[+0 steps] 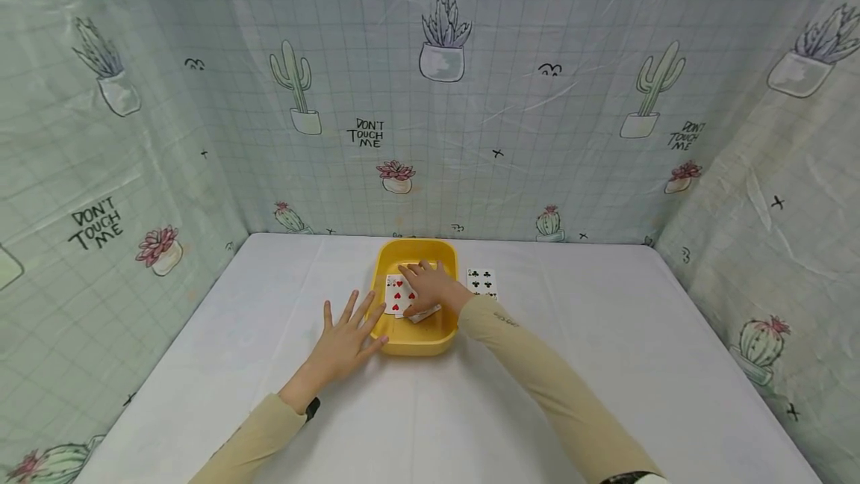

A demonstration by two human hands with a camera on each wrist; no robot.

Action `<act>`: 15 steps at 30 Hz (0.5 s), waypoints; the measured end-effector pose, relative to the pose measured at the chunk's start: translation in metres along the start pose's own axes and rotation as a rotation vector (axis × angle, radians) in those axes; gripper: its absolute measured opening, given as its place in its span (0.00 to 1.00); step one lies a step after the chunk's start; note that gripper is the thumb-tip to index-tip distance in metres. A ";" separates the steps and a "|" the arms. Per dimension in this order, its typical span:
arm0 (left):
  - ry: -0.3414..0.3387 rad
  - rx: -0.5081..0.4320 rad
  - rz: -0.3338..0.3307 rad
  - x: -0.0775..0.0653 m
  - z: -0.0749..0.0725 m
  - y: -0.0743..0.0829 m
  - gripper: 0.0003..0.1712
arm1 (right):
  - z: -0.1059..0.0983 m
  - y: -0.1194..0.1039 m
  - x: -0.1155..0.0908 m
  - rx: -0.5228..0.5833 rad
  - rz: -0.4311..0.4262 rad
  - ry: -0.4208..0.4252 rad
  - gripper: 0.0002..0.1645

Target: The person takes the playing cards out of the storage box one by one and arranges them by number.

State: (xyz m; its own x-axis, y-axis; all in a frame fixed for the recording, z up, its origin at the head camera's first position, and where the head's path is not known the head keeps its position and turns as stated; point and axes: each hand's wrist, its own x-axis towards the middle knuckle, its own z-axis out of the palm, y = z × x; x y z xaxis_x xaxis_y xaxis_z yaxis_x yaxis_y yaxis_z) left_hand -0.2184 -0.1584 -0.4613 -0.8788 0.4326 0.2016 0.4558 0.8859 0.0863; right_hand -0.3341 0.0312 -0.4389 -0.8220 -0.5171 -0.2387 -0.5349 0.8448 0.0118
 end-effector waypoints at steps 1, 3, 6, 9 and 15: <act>-0.002 0.000 -0.001 0.000 0.000 0.000 0.36 | 0.001 0.000 0.000 -0.007 0.001 -0.002 0.57; 0.002 0.003 0.002 0.001 0.000 0.000 0.36 | 0.002 0.002 0.001 -0.026 0.000 -0.011 0.57; 0.013 -0.002 0.007 0.002 0.001 0.000 0.36 | 0.005 0.004 0.003 -0.033 0.005 -0.023 0.57; 0.021 0.006 0.007 0.002 0.002 0.000 0.36 | 0.009 0.005 0.005 -0.034 0.021 -0.035 0.58; 0.016 0.015 0.002 0.001 0.004 0.000 0.36 | 0.016 0.007 0.007 -0.022 0.038 -0.051 0.57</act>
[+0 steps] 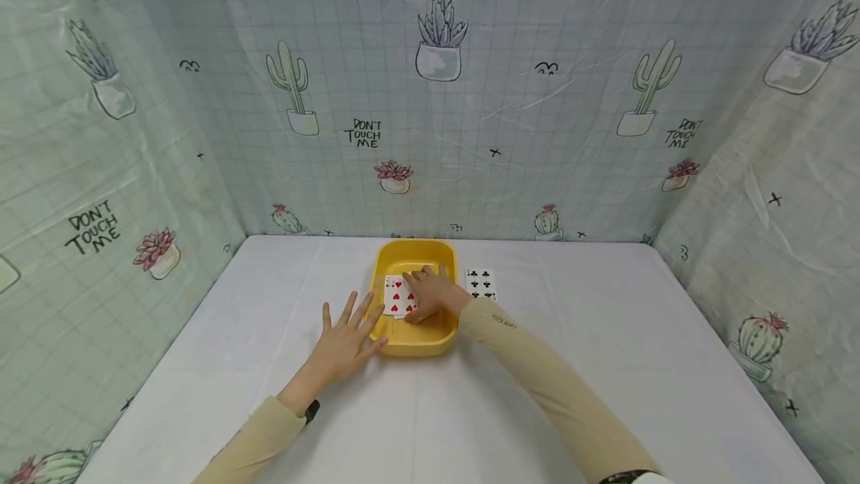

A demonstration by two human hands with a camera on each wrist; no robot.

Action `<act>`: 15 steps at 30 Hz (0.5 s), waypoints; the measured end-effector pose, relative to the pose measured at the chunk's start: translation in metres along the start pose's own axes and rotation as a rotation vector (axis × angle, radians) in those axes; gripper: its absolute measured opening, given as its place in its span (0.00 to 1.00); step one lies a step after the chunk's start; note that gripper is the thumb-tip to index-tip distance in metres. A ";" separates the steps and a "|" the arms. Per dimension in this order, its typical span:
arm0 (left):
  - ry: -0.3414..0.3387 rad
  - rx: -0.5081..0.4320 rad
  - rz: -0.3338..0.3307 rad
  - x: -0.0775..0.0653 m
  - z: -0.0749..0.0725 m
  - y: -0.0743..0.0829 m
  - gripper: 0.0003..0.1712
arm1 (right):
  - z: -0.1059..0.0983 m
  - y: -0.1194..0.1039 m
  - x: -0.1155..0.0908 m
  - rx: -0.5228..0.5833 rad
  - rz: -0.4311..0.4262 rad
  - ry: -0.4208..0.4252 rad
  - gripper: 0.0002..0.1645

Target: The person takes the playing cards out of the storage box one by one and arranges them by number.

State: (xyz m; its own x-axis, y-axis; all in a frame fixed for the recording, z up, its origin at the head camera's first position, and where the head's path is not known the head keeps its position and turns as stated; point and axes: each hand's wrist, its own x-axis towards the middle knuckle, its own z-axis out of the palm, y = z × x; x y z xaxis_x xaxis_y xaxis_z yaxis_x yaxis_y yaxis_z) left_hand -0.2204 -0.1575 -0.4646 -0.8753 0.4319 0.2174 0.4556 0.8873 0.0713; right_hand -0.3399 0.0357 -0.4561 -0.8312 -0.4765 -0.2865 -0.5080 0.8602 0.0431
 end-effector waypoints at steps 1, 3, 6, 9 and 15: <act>-0.003 -0.001 -0.001 0.000 0.000 0.000 0.36 | 0.001 0.000 0.000 0.001 -0.001 0.001 0.57; -0.011 -0.007 -0.004 -0.001 0.000 0.000 0.36 | 0.003 0.000 0.000 0.003 -0.004 0.004 0.57; -0.006 -0.009 -0.004 -0.002 0.000 0.000 0.36 | 0.003 0.000 -0.001 -0.016 -0.017 0.025 0.56; -0.004 -0.016 -0.003 -0.002 -0.001 0.001 0.36 | 0.002 -0.001 -0.002 -0.029 -0.033 0.047 0.56; -0.008 -0.010 -0.006 -0.001 -0.002 0.001 0.36 | -0.001 -0.002 -0.004 -0.045 -0.044 0.066 0.56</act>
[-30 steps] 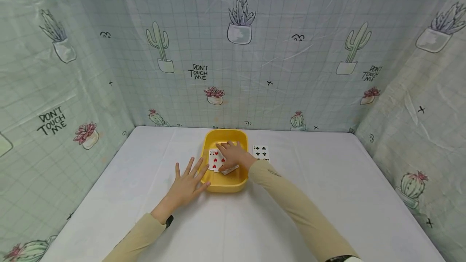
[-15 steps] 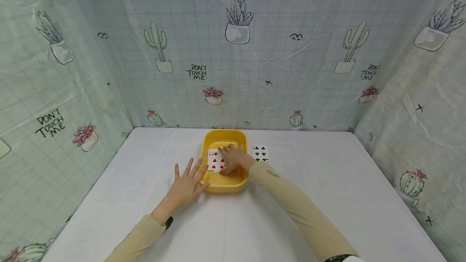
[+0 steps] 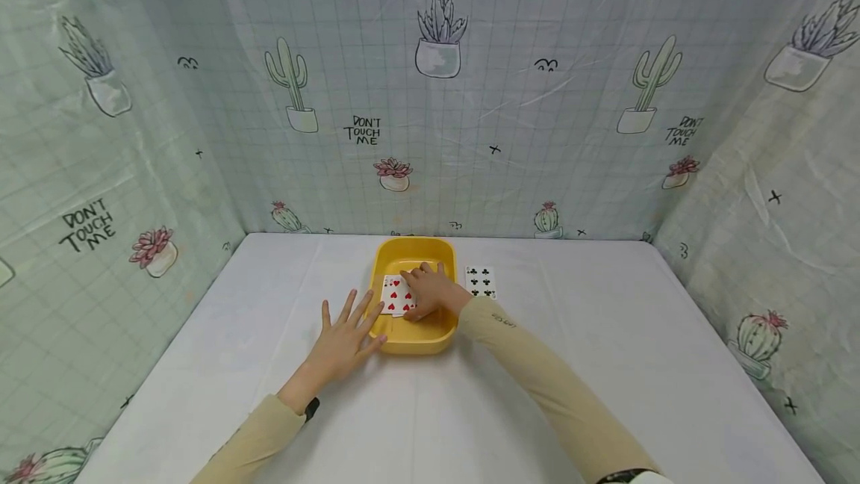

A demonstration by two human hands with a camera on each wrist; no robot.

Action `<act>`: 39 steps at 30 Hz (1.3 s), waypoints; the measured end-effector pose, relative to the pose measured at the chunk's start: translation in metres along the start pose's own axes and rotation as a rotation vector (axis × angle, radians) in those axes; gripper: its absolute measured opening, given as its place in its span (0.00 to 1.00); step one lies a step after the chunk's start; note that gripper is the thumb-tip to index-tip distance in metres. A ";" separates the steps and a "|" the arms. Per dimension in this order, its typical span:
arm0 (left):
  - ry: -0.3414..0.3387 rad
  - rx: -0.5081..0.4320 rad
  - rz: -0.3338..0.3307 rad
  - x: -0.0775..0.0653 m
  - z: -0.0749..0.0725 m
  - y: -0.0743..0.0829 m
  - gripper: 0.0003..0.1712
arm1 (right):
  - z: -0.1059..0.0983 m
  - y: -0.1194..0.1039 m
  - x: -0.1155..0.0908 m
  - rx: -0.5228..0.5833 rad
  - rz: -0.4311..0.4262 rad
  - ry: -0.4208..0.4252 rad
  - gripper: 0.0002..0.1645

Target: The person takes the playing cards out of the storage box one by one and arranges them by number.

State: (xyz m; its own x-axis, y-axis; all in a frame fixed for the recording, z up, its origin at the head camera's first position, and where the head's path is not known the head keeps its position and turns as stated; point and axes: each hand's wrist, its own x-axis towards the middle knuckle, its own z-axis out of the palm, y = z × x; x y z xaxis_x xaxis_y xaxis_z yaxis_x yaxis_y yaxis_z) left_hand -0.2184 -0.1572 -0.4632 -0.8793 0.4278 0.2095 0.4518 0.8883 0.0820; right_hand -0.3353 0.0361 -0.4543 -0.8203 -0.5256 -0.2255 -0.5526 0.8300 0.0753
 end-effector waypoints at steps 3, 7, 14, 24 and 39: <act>-0.002 -0.005 0.001 0.000 0.000 0.000 0.36 | -0.001 0.000 0.000 0.003 0.001 -0.004 0.56; -0.001 0.005 0.003 0.001 0.001 -0.001 0.36 | 0.000 0.000 0.001 0.018 0.000 -0.003 0.56; -0.002 -0.002 -0.004 0.001 0.003 -0.002 0.36 | 0.003 0.002 0.003 0.044 -0.014 0.019 0.56; -0.004 -0.028 -0.004 0.001 0.001 -0.001 0.36 | -0.003 0.004 -0.002 0.102 -0.032 0.033 0.56; -0.005 -0.028 -0.003 0.001 0.000 0.001 0.36 | -0.016 0.011 -0.017 0.071 -0.059 0.087 0.59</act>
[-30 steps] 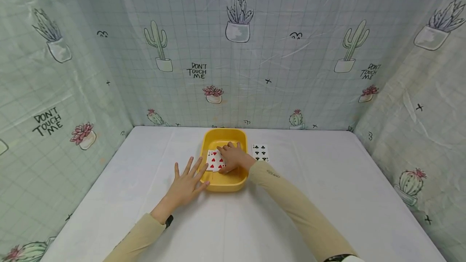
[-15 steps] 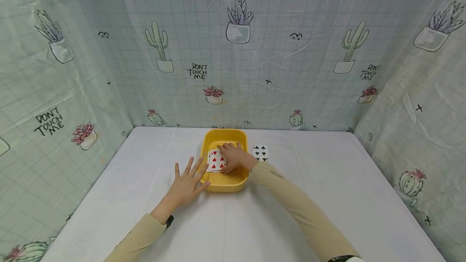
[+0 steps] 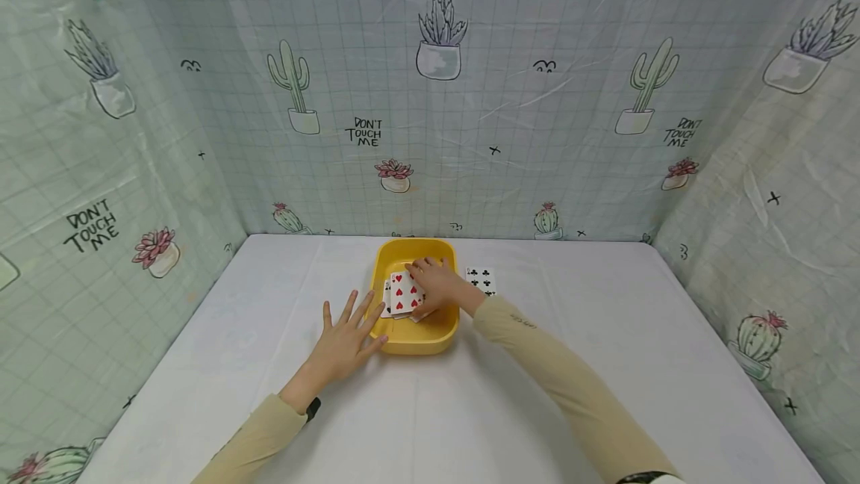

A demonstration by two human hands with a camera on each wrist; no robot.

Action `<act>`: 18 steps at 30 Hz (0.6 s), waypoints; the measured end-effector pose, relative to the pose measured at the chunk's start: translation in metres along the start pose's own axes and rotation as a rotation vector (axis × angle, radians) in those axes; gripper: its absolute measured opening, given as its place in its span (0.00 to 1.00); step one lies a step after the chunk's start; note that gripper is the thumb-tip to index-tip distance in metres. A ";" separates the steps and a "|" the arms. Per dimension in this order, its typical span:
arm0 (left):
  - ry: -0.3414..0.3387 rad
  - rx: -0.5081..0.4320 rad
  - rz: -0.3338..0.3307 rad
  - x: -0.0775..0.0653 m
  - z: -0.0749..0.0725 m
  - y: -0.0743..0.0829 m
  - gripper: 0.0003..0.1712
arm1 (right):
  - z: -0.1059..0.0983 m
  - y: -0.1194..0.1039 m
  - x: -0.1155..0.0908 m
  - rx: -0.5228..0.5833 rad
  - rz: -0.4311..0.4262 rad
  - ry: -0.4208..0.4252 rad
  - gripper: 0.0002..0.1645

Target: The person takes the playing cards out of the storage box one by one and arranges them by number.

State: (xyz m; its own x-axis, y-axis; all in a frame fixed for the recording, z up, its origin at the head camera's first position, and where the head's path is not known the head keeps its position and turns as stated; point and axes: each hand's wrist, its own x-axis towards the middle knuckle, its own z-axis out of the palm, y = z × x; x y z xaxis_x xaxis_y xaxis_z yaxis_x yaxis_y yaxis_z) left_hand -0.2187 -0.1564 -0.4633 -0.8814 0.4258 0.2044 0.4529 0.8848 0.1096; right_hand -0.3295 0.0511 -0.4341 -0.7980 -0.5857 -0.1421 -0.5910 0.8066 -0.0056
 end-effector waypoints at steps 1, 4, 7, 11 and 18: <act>0.000 0.002 -0.001 0.000 0.000 0.000 0.36 | -0.001 0.000 -0.001 -0.001 -0.004 0.010 0.59; -0.004 0.005 -0.005 0.000 0.000 0.001 0.36 | -0.003 0.003 -0.004 -0.015 -0.011 0.040 0.59; -0.010 0.013 -0.008 0.000 0.001 0.000 0.36 | -0.005 0.007 -0.006 -0.039 -0.013 0.061 0.58; -0.012 0.024 -0.008 0.001 0.002 0.000 0.36 | -0.008 0.012 -0.009 -0.028 -0.013 0.077 0.57; -0.006 0.023 0.003 0.001 0.001 -0.001 0.36 | -0.017 0.017 -0.021 0.002 -0.009 0.119 0.58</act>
State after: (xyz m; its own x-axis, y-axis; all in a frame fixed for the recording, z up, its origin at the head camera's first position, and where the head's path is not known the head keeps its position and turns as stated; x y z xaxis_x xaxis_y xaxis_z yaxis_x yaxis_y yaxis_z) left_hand -0.2203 -0.1565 -0.4642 -0.8809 0.4297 0.1984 0.4525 0.8875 0.0869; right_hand -0.3247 0.0756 -0.4149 -0.8009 -0.5984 -0.0233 -0.5984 0.8012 -0.0080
